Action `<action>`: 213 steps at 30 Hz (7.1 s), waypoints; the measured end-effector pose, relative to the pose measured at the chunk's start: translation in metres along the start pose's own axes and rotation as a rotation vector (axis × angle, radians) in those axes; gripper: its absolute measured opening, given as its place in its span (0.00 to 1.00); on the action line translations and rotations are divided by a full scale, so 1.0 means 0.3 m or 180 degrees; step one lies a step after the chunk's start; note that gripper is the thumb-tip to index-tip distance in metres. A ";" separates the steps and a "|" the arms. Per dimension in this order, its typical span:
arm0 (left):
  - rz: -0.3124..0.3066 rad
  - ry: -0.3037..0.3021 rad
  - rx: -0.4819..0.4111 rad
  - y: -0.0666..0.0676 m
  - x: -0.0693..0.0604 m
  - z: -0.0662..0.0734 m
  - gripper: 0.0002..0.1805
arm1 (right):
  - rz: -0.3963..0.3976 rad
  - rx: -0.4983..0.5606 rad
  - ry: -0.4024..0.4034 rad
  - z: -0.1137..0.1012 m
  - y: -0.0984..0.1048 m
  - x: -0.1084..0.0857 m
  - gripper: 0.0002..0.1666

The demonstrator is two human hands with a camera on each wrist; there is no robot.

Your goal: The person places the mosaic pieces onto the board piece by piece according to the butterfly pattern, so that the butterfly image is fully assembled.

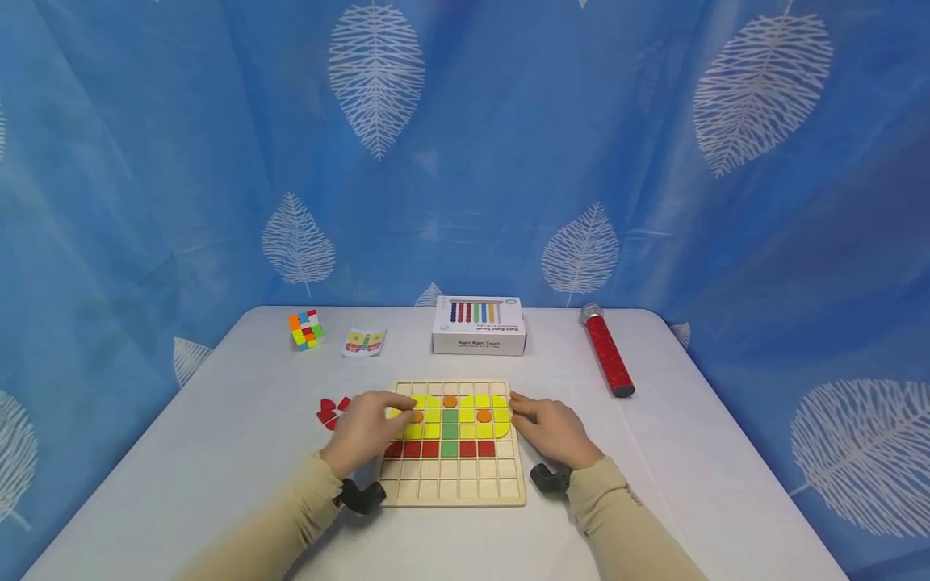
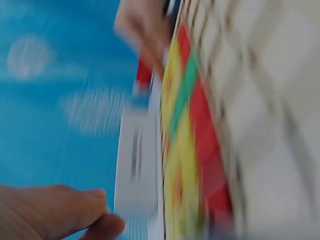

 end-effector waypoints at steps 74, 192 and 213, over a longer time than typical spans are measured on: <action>-0.0496 -0.1021 0.0092 -0.264 0.032 0.406 0.05 | 0.0088 -0.0172 0.0308 -0.032 0.010 -0.008 0.27; -0.0958 -0.1470 -0.0287 -0.050 -0.115 -0.134 0.10 | -0.0014 0.0054 -0.0114 0.000 -0.002 -0.010 0.31; 0.0674 0.0376 -0.0178 0.188 -0.054 -0.361 0.10 | -0.0039 -0.0043 -0.0041 -0.012 0.001 -0.009 0.31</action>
Point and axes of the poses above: each hand's wrist, its own x-axis towards the middle knuckle, its own y-axis out of the back of the hand, z = x × y, the point moved 9 cm from there along x, towards the middle knuckle, and after that the axes turned 12 degrees about x, right-handed, at the moved point
